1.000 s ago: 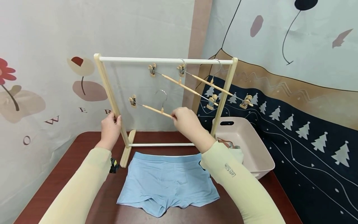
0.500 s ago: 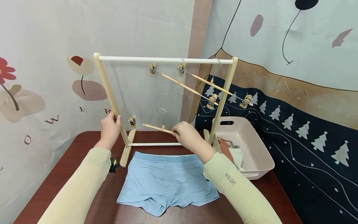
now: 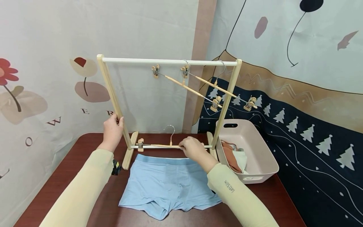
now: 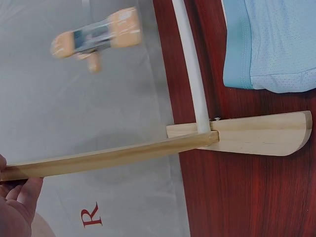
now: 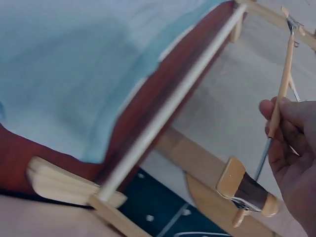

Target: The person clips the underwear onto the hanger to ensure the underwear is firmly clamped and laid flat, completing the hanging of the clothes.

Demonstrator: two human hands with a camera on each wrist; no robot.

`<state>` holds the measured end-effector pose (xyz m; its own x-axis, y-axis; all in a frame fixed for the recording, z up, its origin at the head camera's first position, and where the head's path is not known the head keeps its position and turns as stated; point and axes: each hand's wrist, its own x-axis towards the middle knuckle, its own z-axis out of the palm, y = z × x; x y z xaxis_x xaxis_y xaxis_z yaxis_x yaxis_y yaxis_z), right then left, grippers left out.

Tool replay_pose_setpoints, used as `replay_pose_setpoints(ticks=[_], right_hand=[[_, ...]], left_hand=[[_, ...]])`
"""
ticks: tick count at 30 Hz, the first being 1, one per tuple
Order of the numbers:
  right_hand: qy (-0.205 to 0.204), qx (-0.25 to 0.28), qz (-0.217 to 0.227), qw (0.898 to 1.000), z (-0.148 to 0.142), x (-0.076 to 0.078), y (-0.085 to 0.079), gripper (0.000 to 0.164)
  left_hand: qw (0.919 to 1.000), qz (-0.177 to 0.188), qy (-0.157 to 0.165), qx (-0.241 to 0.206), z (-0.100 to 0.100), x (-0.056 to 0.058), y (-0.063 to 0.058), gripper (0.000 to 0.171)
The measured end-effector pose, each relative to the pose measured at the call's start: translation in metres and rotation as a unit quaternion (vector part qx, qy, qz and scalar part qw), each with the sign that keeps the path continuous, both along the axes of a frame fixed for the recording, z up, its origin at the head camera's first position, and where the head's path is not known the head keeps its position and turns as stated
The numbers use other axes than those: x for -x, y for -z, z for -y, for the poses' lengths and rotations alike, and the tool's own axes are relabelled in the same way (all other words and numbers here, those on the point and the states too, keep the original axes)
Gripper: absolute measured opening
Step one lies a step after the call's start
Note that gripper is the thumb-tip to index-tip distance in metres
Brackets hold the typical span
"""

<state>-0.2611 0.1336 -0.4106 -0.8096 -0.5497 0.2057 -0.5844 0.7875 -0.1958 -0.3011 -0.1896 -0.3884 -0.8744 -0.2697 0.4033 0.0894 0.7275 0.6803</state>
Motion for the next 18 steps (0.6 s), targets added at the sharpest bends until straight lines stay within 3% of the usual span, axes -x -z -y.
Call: replay_pose_setpoints(ticks=[13,18], right_hand=[[0.002,0.025,0.012,1.000,-0.001,0.005,0.047,0.011],[0.042,0.032,0.063,0.997,0.001,0.009,0.061,0.014]], left_hand=[[1.0000,0.004,-0.005,0.002,0.000,0.004,0.003,0.028],[1.0000,0.005,-0.002,-0.002,0.001,0.003,0.003,0.029]])
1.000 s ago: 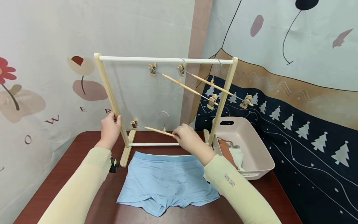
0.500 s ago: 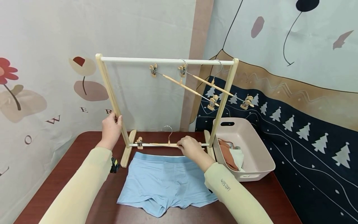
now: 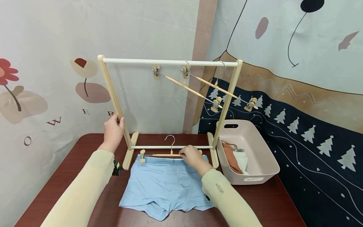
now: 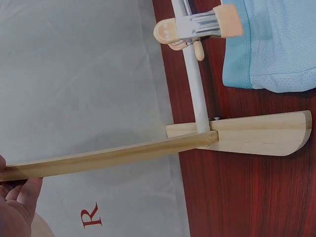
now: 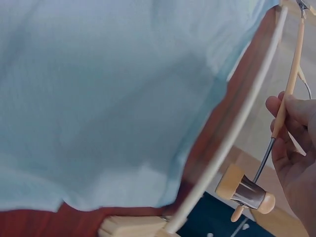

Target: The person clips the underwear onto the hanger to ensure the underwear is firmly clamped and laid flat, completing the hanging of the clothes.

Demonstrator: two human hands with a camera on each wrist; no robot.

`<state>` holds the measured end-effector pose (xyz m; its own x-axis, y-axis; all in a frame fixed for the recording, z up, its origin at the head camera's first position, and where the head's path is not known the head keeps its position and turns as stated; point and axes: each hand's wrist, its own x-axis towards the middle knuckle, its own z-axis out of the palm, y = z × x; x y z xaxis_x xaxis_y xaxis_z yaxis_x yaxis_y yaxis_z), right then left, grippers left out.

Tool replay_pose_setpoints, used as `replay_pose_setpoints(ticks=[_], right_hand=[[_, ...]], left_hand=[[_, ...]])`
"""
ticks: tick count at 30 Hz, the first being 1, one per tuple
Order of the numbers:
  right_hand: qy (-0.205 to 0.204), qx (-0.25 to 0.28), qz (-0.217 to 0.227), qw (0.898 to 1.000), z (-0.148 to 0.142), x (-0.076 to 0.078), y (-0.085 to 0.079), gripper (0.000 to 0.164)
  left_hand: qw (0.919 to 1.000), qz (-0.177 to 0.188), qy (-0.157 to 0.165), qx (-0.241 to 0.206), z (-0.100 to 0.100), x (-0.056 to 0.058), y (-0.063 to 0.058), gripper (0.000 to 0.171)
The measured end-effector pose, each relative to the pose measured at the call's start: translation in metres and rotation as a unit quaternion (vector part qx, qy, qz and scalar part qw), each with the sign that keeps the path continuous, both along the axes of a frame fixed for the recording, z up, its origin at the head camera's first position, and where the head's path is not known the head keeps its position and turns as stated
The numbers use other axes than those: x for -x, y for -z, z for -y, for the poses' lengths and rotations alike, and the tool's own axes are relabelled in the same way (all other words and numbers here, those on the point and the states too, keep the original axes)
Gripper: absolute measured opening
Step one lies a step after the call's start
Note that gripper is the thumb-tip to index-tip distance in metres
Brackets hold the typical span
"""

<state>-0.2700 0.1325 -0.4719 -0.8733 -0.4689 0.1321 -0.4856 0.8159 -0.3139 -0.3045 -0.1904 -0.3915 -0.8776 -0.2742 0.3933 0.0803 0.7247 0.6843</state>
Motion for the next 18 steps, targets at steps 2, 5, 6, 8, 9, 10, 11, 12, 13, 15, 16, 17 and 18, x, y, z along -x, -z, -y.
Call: replay_pose_setpoints(ticks=[2,5,6,8,9,10,11,12,13,15,16,17,18], right_hand=[[0.011,0.003,0.021,1.000,0.001,0.002,0.005,0.016],[0.017,0.008,0.037,0.999,0.001,0.004,0.010,0.017],[0.019,0.010,0.039,0.999,0.002,0.006,0.011,0.017],[0.026,0.018,0.044,0.999,0.002,0.007,0.012,0.016],[0.030,0.023,0.045,0.998,0.002,0.008,0.012,0.016],[0.034,0.027,0.047,0.998,0.003,0.009,0.013,0.016],[0.038,0.031,0.047,0.998,0.003,0.010,0.014,0.015],[0.043,0.035,0.049,0.997,0.003,0.012,0.014,0.015],[0.046,0.036,0.048,0.997,0.003,0.013,0.015,0.015],[0.052,0.031,0.046,0.997,0.004,0.016,0.017,0.015],[0.053,0.027,0.045,0.997,0.005,0.017,0.018,0.015],[0.055,0.022,0.045,0.997,0.005,0.018,0.019,0.015],[0.056,0.018,0.046,0.997,0.006,0.020,0.020,0.015]], left_hand=[[1.0000,-0.001,0.001,0.000,0.000,0.000,0.000,0.029],[1.0000,-0.003,0.001,0.002,0.000,-0.001,0.000,0.029],[1.0000,-0.005,0.001,0.002,0.000,-0.001,0.000,0.028],[1.0000,-0.006,0.000,0.003,0.000,-0.001,0.001,0.028],[1.0000,-0.006,0.001,0.003,0.000,-0.001,0.001,0.028],[1.0000,-0.005,0.002,0.002,0.000,-0.001,0.001,0.028],[1.0000,-0.005,0.002,0.001,0.000,-0.001,0.001,0.028],[1.0000,-0.005,0.003,0.001,0.000,-0.001,0.001,0.028],[1.0000,-0.004,0.003,0.001,0.000,-0.001,0.001,0.029],[1.0000,-0.005,0.004,0.002,0.000,-0.001,0.001,0.029],[1.0000,-0.006,0.003,0.002,0.000,-0.001,0.001,0.028],[1.0000,-0.008,0.002,0.002,0.000,-0.001,0.001,0.028],[1.0000,-0.009,0.001,0.001,0.000,-0.001,0.001,0.027]])
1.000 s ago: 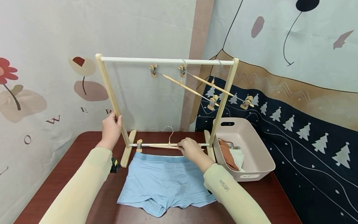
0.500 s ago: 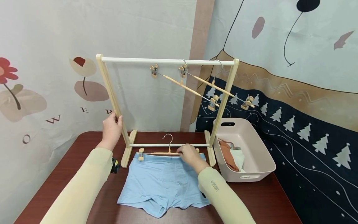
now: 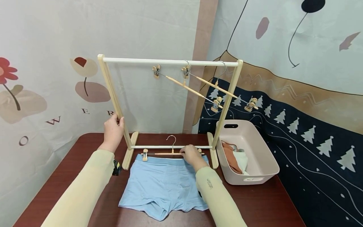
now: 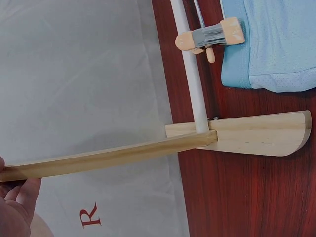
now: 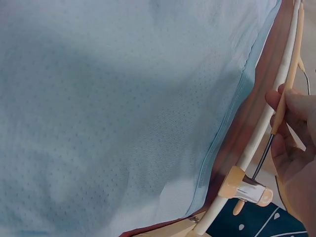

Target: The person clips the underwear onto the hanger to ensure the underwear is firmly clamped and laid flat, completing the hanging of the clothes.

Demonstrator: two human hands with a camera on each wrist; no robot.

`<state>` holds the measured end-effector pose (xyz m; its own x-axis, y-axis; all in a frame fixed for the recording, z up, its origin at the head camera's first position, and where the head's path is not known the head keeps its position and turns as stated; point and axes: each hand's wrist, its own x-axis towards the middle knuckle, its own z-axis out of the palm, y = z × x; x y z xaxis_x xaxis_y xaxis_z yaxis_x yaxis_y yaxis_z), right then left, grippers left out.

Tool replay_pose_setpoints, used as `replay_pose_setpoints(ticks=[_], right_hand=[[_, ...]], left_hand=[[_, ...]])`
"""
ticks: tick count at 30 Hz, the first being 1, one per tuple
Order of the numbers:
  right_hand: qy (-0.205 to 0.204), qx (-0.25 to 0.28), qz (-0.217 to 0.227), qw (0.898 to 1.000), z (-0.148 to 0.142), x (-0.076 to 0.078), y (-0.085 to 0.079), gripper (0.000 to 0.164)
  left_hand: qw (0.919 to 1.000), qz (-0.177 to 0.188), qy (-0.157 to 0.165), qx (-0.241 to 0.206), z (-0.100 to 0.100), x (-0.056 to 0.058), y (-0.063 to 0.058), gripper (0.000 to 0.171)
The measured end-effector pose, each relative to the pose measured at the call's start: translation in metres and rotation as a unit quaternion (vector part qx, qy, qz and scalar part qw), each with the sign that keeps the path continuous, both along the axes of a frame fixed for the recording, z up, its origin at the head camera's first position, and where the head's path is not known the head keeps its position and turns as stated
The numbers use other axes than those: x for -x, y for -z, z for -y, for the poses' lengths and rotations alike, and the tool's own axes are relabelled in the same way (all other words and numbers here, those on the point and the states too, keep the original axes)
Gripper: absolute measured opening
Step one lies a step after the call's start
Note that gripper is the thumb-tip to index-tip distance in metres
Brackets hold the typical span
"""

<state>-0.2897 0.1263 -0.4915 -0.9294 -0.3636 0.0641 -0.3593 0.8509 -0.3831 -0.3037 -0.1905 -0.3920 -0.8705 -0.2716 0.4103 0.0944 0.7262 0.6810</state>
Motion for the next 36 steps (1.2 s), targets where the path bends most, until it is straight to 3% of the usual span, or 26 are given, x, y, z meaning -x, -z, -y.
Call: replay_pose_setpoints(ticks=[13,20,30,36], right_hand=[[0.011,-0.035,0.015,0.999,0.002,0.004,0.009,0.015],[0.038,-0.060,0.026,0.997,0.010,0.001,0.009,0.014],[0.029,-0.147,-0.022,0.988,0.019,0.002,0.012,0.014],[0.042,-0.166,-0.026,0.985,0.020,0.005,0.013,0.015]], left_hand=[[1.0000,0.001,-0.001,0.000,0.000,0.002,0.002,0.029],[1.0000,0.004,-0.002,-0.005,0.000,0.002,0.002,0.027],[1.0000,-0.001,-0.002,-0.003,0.001,0.002,0.002,0.029],[1.0000,-0.005,-0.005,0.001,0.001,0.003,0.002,0.028]])
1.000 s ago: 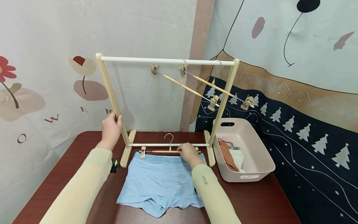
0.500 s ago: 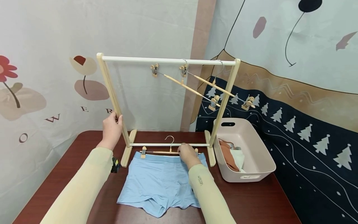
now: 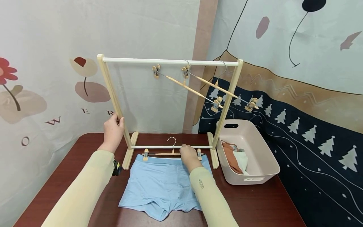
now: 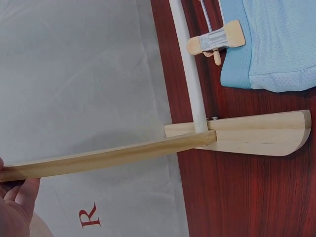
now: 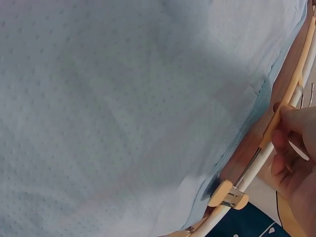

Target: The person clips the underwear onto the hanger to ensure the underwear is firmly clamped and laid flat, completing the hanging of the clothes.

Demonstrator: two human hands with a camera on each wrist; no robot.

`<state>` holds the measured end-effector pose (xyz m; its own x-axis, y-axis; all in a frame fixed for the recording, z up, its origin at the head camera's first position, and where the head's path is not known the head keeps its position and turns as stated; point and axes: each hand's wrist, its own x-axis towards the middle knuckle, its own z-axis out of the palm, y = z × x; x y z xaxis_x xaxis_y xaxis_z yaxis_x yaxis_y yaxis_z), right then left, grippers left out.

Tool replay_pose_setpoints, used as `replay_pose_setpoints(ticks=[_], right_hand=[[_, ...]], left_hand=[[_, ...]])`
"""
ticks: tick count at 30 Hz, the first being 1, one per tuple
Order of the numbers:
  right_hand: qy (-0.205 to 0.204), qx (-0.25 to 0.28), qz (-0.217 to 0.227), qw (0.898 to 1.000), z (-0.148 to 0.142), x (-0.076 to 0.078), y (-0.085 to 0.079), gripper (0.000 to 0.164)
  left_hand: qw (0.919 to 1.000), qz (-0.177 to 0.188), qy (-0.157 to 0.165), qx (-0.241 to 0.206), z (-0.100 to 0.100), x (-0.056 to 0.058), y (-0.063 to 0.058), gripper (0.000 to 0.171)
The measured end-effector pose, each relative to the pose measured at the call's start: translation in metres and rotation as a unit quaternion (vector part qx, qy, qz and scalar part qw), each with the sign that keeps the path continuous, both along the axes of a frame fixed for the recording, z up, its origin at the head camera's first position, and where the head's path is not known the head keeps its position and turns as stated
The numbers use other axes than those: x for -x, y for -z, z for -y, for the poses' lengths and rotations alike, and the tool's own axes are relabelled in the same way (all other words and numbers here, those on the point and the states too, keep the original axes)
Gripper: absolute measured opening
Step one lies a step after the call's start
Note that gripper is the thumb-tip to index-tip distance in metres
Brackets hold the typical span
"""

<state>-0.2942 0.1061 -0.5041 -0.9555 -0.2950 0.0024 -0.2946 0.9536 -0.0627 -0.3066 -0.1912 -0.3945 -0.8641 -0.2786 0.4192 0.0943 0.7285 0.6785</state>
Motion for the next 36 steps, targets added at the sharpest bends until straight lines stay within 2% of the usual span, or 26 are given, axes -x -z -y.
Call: replay_pose_setpoints(ticks=[8,16,21,23,26,28,30,32,34,36], right_hand=[[0.025,0.017,0.025,0.999,-0.001,-0.001,0.002,0.018],[0.035,0.008,0.025,0.999,0.002,0.005,0.004,0.021],[0.037,0.007,0.028,0.999,0.003,0.003,0.001,0.019],[0.039,0.002,0.027,0.999,0.003,0.002,0.001,0.018],[0.041,-0.002,0.032,0.999,0.005,0.001,0.002,0.018],[0.041,-0.001,0.037,0.998,0.007,0.000,0.002,0.018],[0.041,0.001,0.042,0.998,0.008,0.000,0.002,0.017],[0.042,0.002,0.041,0.998,0.008,-0.001,0.002,0.017],[0.042,0.003,0.042,0.998,0.008,-0.002,0.002,0.017],[0.042,0.005,0.038,0.998,0.008,-0.003,0.002,0.017]], left_hand=[[1.0000,-0.004,0.002,-0.004,-0.004,-0.001,-0.002,0.028],[0.9992,-0.001,0.000,-0.041,-0.009,-0.002,-0.008,0.028],[0.9978,-0.006,0.014,-0.065,-0.008,-0.002,-0.007,0.028],[0.9961,-0.010,0.022,-0.085,-0.008,-0.003,-0.005,0.033],[0.9909,-0.033,0.023,-0.128,-0.010,-0.007,0.002,0.047],[0.9844,-0.072,0.008,-0.161,-0.014,-0.010,0.009,0.055],[0.9768,-0.121,-0.016,-0.176,-0.018,-0.015,0.020,0.049],[0.9708,-0.155,-0.038,-0.180,-0.024,-0.021,0.033,0.040],[0.9717,-0.155,-0.046,-0.173,-0.030,-0.029,0.048,0.034],[0.9814,-0.104,-0.032,-0.158,-0.035,-0.038,0.064,0.031]])
